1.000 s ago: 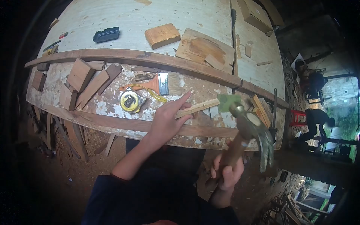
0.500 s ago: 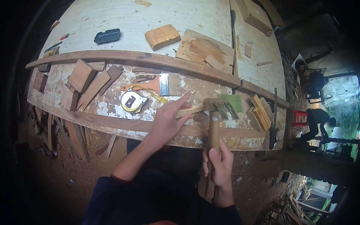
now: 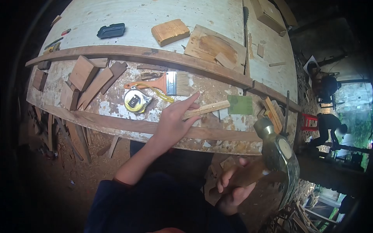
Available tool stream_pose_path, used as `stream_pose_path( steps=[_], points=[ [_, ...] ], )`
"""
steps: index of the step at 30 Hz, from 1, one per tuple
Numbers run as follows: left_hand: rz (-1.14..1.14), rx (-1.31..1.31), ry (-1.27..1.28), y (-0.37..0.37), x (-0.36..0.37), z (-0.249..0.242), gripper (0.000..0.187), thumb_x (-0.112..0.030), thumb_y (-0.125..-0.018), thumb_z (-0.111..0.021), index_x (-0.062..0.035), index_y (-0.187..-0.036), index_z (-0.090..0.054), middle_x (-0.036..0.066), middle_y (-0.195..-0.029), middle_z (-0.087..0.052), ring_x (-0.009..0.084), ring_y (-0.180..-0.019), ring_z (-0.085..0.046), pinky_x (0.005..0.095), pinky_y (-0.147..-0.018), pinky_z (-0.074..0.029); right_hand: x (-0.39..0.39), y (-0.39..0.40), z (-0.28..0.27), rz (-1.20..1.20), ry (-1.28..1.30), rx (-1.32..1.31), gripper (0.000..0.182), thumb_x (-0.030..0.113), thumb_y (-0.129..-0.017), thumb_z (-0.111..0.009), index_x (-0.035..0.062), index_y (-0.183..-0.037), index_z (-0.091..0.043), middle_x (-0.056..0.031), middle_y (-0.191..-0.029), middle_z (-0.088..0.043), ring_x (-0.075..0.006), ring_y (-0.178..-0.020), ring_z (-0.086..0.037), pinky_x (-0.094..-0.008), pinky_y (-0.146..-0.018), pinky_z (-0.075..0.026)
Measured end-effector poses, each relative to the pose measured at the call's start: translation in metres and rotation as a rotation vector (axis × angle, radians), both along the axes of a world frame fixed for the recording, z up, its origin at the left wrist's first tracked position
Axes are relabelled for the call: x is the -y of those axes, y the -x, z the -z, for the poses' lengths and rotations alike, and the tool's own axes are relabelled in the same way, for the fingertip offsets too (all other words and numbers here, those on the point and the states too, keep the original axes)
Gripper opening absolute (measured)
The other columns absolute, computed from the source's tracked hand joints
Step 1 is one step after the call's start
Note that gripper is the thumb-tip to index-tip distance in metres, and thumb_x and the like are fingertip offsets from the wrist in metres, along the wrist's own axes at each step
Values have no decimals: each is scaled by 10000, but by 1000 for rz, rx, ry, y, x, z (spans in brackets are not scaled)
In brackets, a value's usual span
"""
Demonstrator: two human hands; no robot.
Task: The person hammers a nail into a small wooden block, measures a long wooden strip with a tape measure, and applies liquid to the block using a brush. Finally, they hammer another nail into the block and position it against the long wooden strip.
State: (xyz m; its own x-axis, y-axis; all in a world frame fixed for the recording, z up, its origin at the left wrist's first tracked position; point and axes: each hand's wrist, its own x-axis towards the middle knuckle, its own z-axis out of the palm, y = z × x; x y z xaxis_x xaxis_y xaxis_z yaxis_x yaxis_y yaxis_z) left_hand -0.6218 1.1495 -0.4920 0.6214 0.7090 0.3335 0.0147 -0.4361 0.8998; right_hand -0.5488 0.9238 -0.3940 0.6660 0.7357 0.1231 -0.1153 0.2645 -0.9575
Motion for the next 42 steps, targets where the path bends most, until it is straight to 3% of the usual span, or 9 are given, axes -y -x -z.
stream_pose_path(
  steps=[4, 11, 15, 16, 20, 27, 31, 34, 42],
  points=[
    [5, 3, -5, 0, -3, -2, 745, -40, -806, -870, -61, -1496, -591, 136, -1078, -780, 317, -1008, -744, 414, -898, -585, -29, -27, 14, -126, 649, -159, 689, 406, -1075, -619, -76, -1516, -400, -79, -746, -551, -110, -485, -502, -235, -443, -422],
    [-1, -5, 0, 1, -2, -1, 733, -43, -801, -874, -57, -1481, -599, 134, -1074, -779, 315, -1011, -745, 412, -899, -585, 0, -2, -7, -17, 10, 11, 843, 492, -1013, -692, -99, -1526, -380, -76, -727, -539, -115, -492, -488, -229, -449, -407],
    [1, -26, -17, 2, 0, -2, 729, -33, -801, -870, -57, -1479, -600, 137, -1075, -778, 319, -1008, -746, 414, -898, -588, -42, -23, 5, -146, 592, -205, 670, 432, -1045, -636, -68, -1465, -480, -43, -684, -502, -89, -431, -427, -243, -406, -376],
    [-7, -17, -19, 42, -84, -16, 729, -29, -802, -868, -57, -1479, -600, 137, -1075, -778, 320, -1007, -747, 415, -897, -589, -120, 26, -24, -111, 538, -125, 680, 433, -1047, -631, -68, -1477, -466, -45, -686, -507, -91, -432, -431, -244, -406, -378],
    [2, 3, 9, 43, -85, -18, 730, -22, -800, -865, -61, -1479, -599, 134, -1071, -778, 320, -1008, -750, 413, -898, -592, -85, 33, -24, -216, -84, 45, 704, 440, -1054, -617, -67, -1501, -422, -59, -689, -519, -111, -428, -446, -248, -384, -373],
    [1, 11, -20, 41, -88, -16, 733, -16, -804, -861, -58, -1485, -594, 139, -1075, -783, 321, -1008, -755, 403, -899, -596, -112, 38, -37, -121, 442, -62, 799, 494, -1028, -656, -93, -1506, -401, -57, -670, -506, -106, -416, -438, -243, -381, -361],
    [-3, 0, 5, 84, -157, -27, 735, -17, -803, -862, -52, -1486, -592, 140, -1067, -782, 318, -1005, -757, 403, -898, -597, -160, 97, -31, 14, 102, 67, 874, 536, -997, -706, -83, -1525, -387, -65, -726, -557, -113, -496, -497, -232, -458, -397],
    [-3, 7, 10, 118, -209, -33, 735, -18, -803, -863, -51, -1486, -592, 138, -1061, -781, 316, -1002, -759, 407, -896, -597, -240, 94, -24, -133, 604, -183, 698, 430, -1078, -606, -77, -1519, -418, -68, -766, -565, -100, -483, -489, -235, -429, -405],
    [-24, 15, -22, 117, -211, -31, 741, -13, -796, -868, -51, -1483, -594, 140, -1047, -781, 313, -981, -763, 401, -869, -601, -211, 111, -23, -68, 172, 31, 782, 489, -1037, -660, -83, -1507, -406, -73, -735, -554, -120, -473, -484, -241, -443, -406]
  ],
)
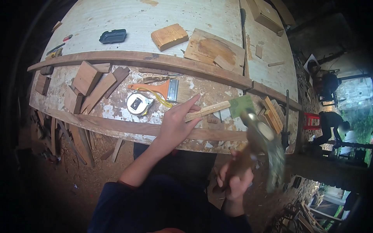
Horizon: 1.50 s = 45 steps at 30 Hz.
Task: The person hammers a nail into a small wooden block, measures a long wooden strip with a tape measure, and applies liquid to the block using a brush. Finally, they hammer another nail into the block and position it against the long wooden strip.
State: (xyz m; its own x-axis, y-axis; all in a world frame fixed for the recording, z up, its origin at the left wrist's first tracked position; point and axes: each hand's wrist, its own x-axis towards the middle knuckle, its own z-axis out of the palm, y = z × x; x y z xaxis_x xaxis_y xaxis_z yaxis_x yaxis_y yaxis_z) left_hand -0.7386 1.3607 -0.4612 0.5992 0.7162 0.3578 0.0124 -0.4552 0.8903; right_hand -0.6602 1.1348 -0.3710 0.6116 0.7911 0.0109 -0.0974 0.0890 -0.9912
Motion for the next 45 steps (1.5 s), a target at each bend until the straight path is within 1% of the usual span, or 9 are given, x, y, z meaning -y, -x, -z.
stream_pose_path(
  steps=[2, 9, 12, 15, 16, 21, 31, 35, 45],
  points=[
    [14, 6, 20, 28, -47, -7, 744, -9, -792, -870, -52, -1482, -595, 139, -1045, -781, 309, -973, -764, 399, -867, -601, -78, 9, -6, -79, 474, -187, 599, 371, -1099, -584, -42, -1512, -454, -52, -748, -555, -96, -477, -474, -227, -433, -397],
    [27, -59, -148, 41, -71, -9, 676, -30, -793, -863, -46, -1429, -632, 136, -1047, -747, 324, -993, -732, 415, -878, -578, -72, 27, -1, 38, -78, 92, 619, 331, -1082, -603, -85, -1503, -422, -65, -726, -543, -91, -504, -479, -232, -466, -402],
    [29, -150, -262, 42, -69, -20, 618, -69, -821, -841, -51, -1407, -643, 146, -1123, -700, 335, -1024, -696, 425, -896, -562, -76, 7, 15, 170, 88, 205, 693, 416, -1066, -625, -54, -1533, -423, -42, -715, -523, -75, -476, -440, -219, -433, -390],
    [70, -231, -300, 43, -67, -35, 584, -99, -836, -831, -63, -1392, -656, 166, -1234, -645, 344, -1052, -672, 447, -912, -552, -78, -10, 28, 162, 114, 80, 629, 356, -1091, -596, -34, -1556, -430, -29, -741, -528, -60, -496, -435, -214, -438, -399],
    [90, -247, -359, 41, -66, -40, 569, -106, -842, -828, -68, -1385, -662, 173, -1255, -631, 346, -1052, -665, 449, -916, -547, -81, -13, 29, 164, 66, -33, 448, 164, -1120, -528, -43, -1509, -446, -12, -748, -547, -55, -488, -469, -199, -435, -383],
    [172, -359, -664, 32, -74, -50, 497, -150, -879, -808, -76, -1354, -679, 197, -1306, -583, 350, -1040, -631, 450, -925, -515, -80, -25, 54, 176, 54, -67, 449, 159, -1124, -521, -36, -1522, -447, -15, -755, -544, -59, -487, -478, -213, -424, -398],
    [254, -325, -604, 15, -85, -53, 306, -67, -884, -749, -44, -1188, -726, 126, -986, -655, 320, -921, -646, 452, -840, -515, -80, -30, 57, 103, 60, -171, 459, 157, -1127, -523, -22, -1542, -439, -17, -795, -555, -49, -514, -492, -210, -455, -415],
    [230, -255, -219, 16, -87, -59, 255, -51, -895, -744, 0, -1145, -739, 141, -997, -707, 343, -895, -684, 464, -851, -544, -77, -33, 63, 99, 24, -165, 471, 178, -1138, -493, -28, -1554, -417, -40, -795, -565, -72, -504, -499, -223, -450, -429],
    [131, -326, -428, 29, -83, -46, 346, -169, -861, -840, 6, -1146, -752, 161, -977, -726, 358, -927, -672, 447, -864, -533, -79, -32, 61, 108, 18, -161, 482, 205, -1139, -492, -30, -1552, -415, -55, -795, -571, -88, -502, -502, -228, -450, -436]
  ],
)
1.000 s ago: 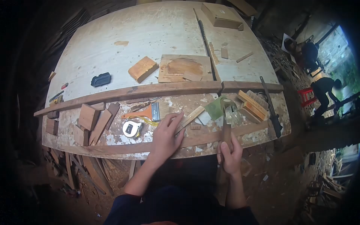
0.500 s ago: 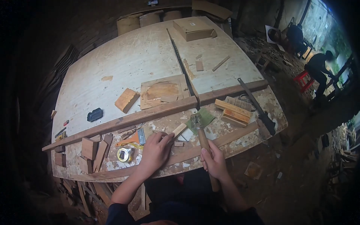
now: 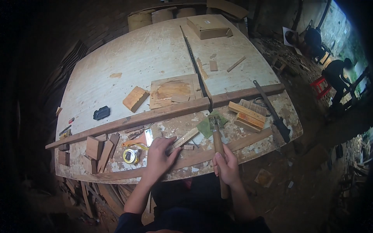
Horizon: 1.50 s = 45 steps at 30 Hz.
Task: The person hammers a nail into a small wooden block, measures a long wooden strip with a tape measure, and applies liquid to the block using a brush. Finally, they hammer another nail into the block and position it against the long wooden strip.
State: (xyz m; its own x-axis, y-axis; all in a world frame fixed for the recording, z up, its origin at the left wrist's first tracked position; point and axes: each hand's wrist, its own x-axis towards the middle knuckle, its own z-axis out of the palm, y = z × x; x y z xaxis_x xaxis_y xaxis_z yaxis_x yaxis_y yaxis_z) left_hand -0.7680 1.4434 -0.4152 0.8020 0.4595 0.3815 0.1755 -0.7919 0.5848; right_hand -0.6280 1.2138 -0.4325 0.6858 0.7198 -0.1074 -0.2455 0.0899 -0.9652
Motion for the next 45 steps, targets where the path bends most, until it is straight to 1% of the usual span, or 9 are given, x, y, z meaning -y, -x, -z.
stream_pose_path(
  steps=[3, 8, 12, 18, 24, 27, 30, 33, 45],
  points=[
    [-6, 19, -10, 1, -2, 4, 300, -167, -881, -825, 5, -1119, -762, 161, -964, -738, 355, -930, -675, 445, -858, -530, 0, 0, 0, -5, 7, -6, 484, 148, -1130, -491, -45, -1564, -397, -40, -799, -576, -75, -527, -520, -221, -460, -438],
    [59, -40, -192, -5, -16, -3, 195, -143, -913, -781, -15, -1061, -783, 120, -955, -748, 321, -950, -674, 429, -871, -528, -4, 3, 0, 12, -1, 24, 488, 163, -1134, -488, -62, -1558, -403, -49, -787, -586, -75, -519, -517, -220, -451, -435],
    [9, -52, -260, -11, -26, -8, 249, -146, -901, -785, -17, -1114, -768, 108, -1083, -717, 311, -1038, -650, 435, -900, -527, -5, 4, 1, 22, 2, 40, 486, 159, -1135, -483, -59, -1561, -402, -46, -779, -579, -73, -513, -512, -220, -445, -429],
    [81, 47, -71, -24, -8, -22, 372, -170, -897, -801, -12, -1224, -725, 148, -1109, -703, 356, -1072, -646, 454, -951, -527, -5, 4, -2, 26, 32, 37, 485, 143, -1132, -480, -59, -1564, -391, -39, -781, -574, -70, -518, -511, -217, -451, -431],
    [-17, 182, 155, -53, 9, -14, 432, -163, -887, -817, 6, -1266, -699, 193, -1090, -692, 383, -994, -666, 467, -922, -536, -5, 5, 0, 36, 19, 15, 442, 113, -1119, -498, -59, -1519, -427, -35, -792, -579, -66, -532, -518, -216, -461, -436],
    [-114, 181, 148, -60, 19, 0, 350, -139, -883, -817, 4, -1191, -735, 183, -987, -692, 377, -913, -672, 468, -865, -536, -2, 6, -1, 20, 17, 7, 423, 107, -1115, -503, -58, -1500, -440, -35, -794, -580, -67, -537, -521, -217, -469, -441],
    [-78, 86, 64, -59, 20, 13, 230, -128, -885, -815, -4, -1073, -771, 151, -865, -670, 360, -841, -670, 463, -814, -529, -1, 4, -2, -7, 1, -10, 417, 107, -1116, -501, -57, -1495, -442, -35, -796, -581, -68, -540, -523, -218, -474, -445],
    [-108, 151, 22, -61, 21, 13, 156, -138, -888, -817, -11, -970, -779, 133, -799, -648, 347, -790, -670, 440, -770, -532, -1, 3, -2, -23, -9, -25, 420, 105, -1116, -499, -56, -1498, -439, -35, -798, -581, -69, -542, -524, -219, -477, -445],
    [-160, 142, 195, -66, 16, 16, 271, -243, -913, -827, 5, -975, -737, 182, -907, -677, 386, -824, -685, 469, -749, -551, -3, 3, -3, -34, 33, -15, 471, 138, -1115, -498, -64, -1532, -414, -40, -784, -577, -76, -527, -517, -222, -470, -435]
  ],
)
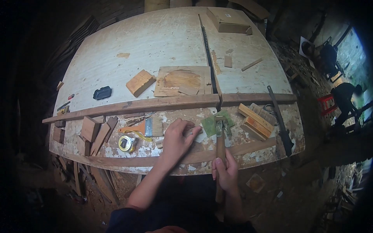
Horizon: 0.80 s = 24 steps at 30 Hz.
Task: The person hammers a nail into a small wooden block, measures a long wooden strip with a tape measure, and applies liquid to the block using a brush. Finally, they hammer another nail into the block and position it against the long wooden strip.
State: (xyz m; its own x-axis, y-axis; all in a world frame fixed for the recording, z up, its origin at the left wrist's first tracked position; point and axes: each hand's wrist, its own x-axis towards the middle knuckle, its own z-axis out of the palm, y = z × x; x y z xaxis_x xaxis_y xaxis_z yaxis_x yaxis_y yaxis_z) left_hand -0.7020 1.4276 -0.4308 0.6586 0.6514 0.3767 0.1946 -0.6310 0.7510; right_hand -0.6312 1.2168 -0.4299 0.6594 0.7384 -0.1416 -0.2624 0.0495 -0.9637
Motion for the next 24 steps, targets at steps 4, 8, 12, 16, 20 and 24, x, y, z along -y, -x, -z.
stream_pose_path(
  steps=[4, 8, 12, 16, 20, 24],
  points=[
    [11, -4, 78, 0, -2, -7, 287, -253, -913, -828, 10, -1002, -756, 187, -893, -691, 389, -821, -679, 467, -770, -548, -4, 0, 2, -5, 19, 34, 489, 201, -1126, -492, -52, -1539, -428, -47, -761, -569, -86, -485, -501, -222, -447, -419],
    [-3, -9, 90, -2, -4, -4, 265, -246, -896, -845, -3, -978, -779, 176, -849, -696, 368, -800, -686, 442, -749, -546, -4, 2, 0, 4, 50, 22, 476, 195, -1129, -488, -44, -1537, -433, -46, -769, -570, -86, -486, -503, -222, -447, -421],
    [-20, -14, 56, 4, -2, -4, 278, -245, -840, -898, -15, -962, -800, 161, -816, -703, 314, -776, -710, 404, -711, -548, -3, 1, -1, -13, 7, -12, 483, 104, -1106, -510, -72, -1542, -398, -35, -794, -578, -68, -542, -520, -215, -481, -440],
    [-24, 47, 51, 3, -4, 2, 320, -255, -794, -930, -15, -967, -806, 153, -834, -720, 293, -776, -712, 387, -718, -557, -4, 3, 0, -3, 14, -18, 484, 103, -1104, -518, -75, -1539, -401, -33, -792, -577, -66, -546, -521, -213, -481, -437],
    [-11, 33, 85, 4, -4, -1, 322, -260, -800, -920, -9, -960, -796, 135, -839, -711, 297, -806, -701, 399, -752, -555, -2, 3, 3, -14, 25, -2, 484, 100, -1098, -532, -74, -1534, -414, -31, -793, -578, -63, -554, -520, -213, -485, -435],
    [1, 19, 65, 6, 0, -4, 334, -262, -820, -902, -7, -1000, -783, 128, -866, -707, 313, -868, -685, 421, -811, -544, -1, 4, 1, -47, 55, 11, 477, 95, -1091, -540, -69, -1525, -430, -27, -788, -577, -66, -559, -519, -218, -497, -437]
  ],
)
